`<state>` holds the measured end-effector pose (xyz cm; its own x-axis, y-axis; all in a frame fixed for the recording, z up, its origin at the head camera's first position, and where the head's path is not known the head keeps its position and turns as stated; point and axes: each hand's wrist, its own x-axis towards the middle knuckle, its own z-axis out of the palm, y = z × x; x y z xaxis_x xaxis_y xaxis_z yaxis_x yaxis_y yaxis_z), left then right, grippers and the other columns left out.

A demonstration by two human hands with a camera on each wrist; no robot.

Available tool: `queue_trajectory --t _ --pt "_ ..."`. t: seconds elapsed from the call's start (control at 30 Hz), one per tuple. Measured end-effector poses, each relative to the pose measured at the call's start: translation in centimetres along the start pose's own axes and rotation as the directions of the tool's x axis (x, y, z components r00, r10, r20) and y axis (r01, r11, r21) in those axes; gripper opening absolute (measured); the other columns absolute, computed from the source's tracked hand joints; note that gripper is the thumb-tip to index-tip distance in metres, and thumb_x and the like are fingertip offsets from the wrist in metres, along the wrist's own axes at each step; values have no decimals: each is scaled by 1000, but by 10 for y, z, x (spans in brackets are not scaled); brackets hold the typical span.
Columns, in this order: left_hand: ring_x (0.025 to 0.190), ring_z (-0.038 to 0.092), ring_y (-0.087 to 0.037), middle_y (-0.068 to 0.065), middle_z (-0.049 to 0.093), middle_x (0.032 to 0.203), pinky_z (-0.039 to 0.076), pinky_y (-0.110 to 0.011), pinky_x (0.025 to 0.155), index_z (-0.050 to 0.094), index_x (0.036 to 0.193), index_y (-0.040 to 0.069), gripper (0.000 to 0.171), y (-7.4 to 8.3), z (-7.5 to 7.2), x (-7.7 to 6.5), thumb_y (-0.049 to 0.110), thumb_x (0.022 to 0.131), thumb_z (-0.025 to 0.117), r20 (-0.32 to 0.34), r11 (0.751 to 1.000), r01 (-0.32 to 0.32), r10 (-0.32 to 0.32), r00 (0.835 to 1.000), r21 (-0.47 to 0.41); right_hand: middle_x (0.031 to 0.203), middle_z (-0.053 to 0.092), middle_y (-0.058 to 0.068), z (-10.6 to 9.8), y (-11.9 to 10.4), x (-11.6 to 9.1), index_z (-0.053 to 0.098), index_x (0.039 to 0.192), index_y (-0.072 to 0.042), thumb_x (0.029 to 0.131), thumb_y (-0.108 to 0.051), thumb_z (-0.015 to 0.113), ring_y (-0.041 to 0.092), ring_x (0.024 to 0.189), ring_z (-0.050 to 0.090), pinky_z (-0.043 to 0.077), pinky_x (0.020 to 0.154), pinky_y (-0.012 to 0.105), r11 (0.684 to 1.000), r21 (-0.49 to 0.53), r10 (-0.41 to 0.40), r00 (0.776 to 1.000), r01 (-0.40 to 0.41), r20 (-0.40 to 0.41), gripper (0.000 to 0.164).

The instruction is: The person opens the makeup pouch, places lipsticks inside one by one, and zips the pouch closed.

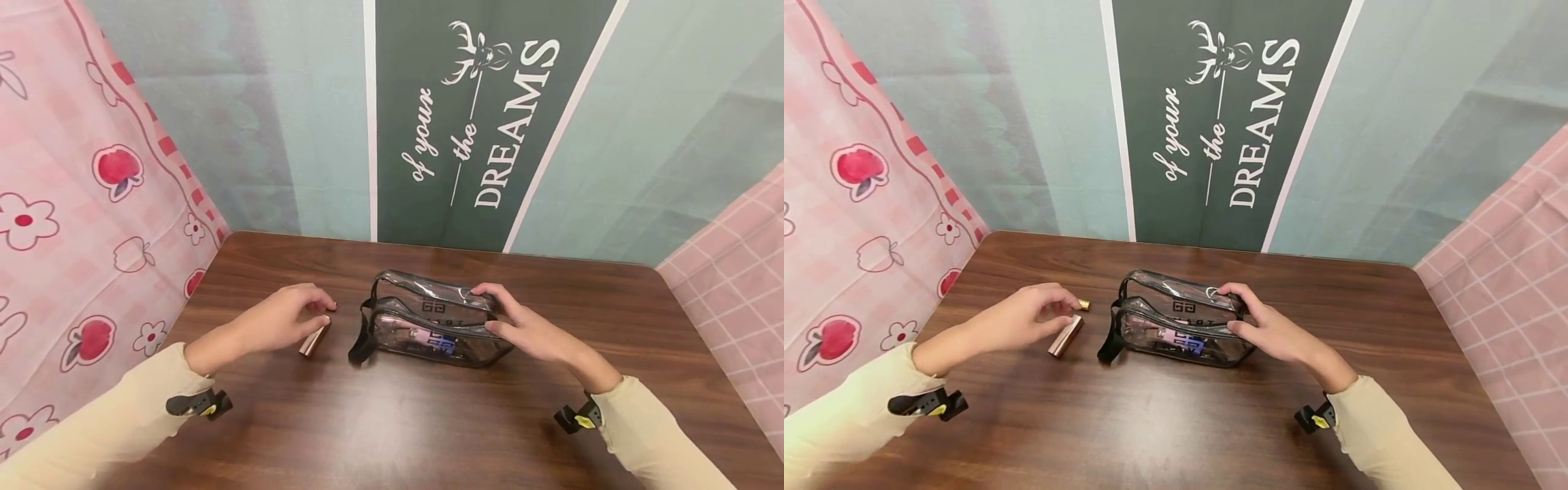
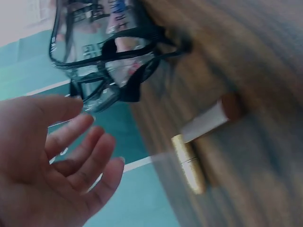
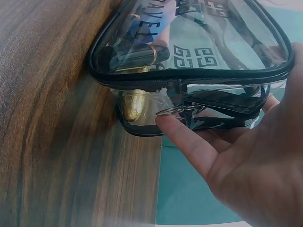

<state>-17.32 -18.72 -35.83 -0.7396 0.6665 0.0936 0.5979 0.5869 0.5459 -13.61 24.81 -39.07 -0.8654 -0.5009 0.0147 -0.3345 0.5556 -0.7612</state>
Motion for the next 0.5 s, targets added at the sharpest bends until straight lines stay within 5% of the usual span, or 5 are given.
queue_trajectory --t 0.17,0.33,0.5 --pt "90 65 -20 -6 69 97 55 -41 82 70 104 1 13 -9 13 -5 6 93 72 -10 993 119 -119 993 7 130 57 16 0 0 -1 35 146 -20 100 -5 56 37 113 57 46 92 29 1000 11 -9 1000 9 3 53" --pt "94 64 -25 -11 66 101 53 -46 84 65 114 -3 30 -16 24 -10 15 92 74 24 968 250 -251 968 38 130 57 15 1 2 -1 35 146 -20 100 -4 56 37 114 57 46 92 29 1000 10 -13 1000 13 -2 54" --pt "90 59 -24 -13 63 101 51 -45 80 61 120 -5 45 -21 33 -13 21 88 78 20 948 310 -312 950 76 129 58 15 0 2 -1 35 146 -20 100 -4 56 37 113 57 46 92 29 1000 16 -16 1000 16 1 54"
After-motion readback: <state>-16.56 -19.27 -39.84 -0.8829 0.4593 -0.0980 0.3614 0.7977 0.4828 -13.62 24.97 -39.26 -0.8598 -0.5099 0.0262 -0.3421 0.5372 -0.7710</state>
